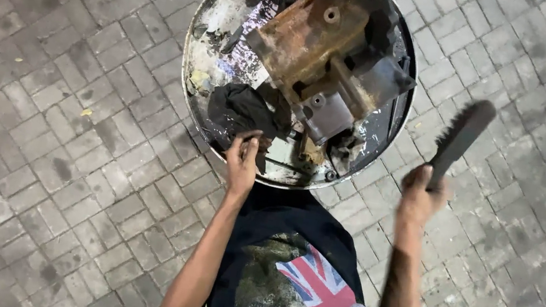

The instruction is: The person uses a hammer to strike a rusty metal part resting on a metal tray, then wipes the part with a cloth. The person repeats the striking and wiping actions on different areas of the metal part.

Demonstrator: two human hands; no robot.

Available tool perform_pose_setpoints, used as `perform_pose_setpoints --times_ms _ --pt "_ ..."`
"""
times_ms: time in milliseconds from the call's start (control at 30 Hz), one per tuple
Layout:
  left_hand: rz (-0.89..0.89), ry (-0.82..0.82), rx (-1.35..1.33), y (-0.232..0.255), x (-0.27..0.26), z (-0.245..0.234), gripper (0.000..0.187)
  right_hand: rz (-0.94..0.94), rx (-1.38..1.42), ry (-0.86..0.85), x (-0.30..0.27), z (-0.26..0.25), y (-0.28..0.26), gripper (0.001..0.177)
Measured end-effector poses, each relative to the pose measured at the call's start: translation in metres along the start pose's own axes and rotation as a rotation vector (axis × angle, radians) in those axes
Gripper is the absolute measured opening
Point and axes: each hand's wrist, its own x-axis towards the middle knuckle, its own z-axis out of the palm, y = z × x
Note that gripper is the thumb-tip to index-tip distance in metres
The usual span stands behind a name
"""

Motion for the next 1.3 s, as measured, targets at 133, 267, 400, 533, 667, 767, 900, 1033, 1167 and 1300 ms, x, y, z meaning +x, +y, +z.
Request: perform_pose_setpoints --times_ms 133,267,400,533,667,767,900,1033,1167,1300 --pt "0.016 -0.025 -0.047 0.021 0.021 -0.002 0.024 -0.340 -0.253 -0.400 -0.020 -0.023 -0.140 0.061" --pt "-0.254 0.052 0.006 0.071 0.049 -0.005 0.086 -0.781 -0.874 -0.907 -0.060 0.024 -0.268 0.036" --pt "0.377 -0.182 -0.142 0.123 0.095 0.002 0.052 -0.984 -1.405 -1.208 -0.039 0.028 -0.273 0.063" --pt "0.457 -0.259 -0.167 0.117 0.117 0.030 0.054 -0.978 -1.237 -1.292 -0.055 0.055 -0.270 0.052" --pt "0.362 -0.240 0.091 0.115 0.123 0.044 0.056 -1.035 -1.127 -1.182 -0.058 0.082 -0.235 0.054" --pt "0.344 -0.211 0.206 0.123 0.123 0.039 0.056 -0.983 -1.074 -1.220 -0.046 0.059 -0.239 0.053" --pt "0.409 -0.203 0.218 0.132 0.120 0.039 0.059 -0.728 -1.415 -1.164 -0.046 0.053 -0.259 0.056" --pt "0.451 -0.106 0.220 0.128 0.117 0.040 0.051 -0.980 -1.299 -1.259 -0.043 0.094 -0.254 0.058" --pt "0.506 -0.191 0.212 0.134 0.120 0.036 0.053 -1.019 -1.366 -1.352 -0.019 0.064 -0.281 0.057" --pt "0.474 -0.188 0.261 0.133 0.124 0.039 0.067 -1.060 -1.482 -1.366 -0.023 0.078 -0.289 0.060"
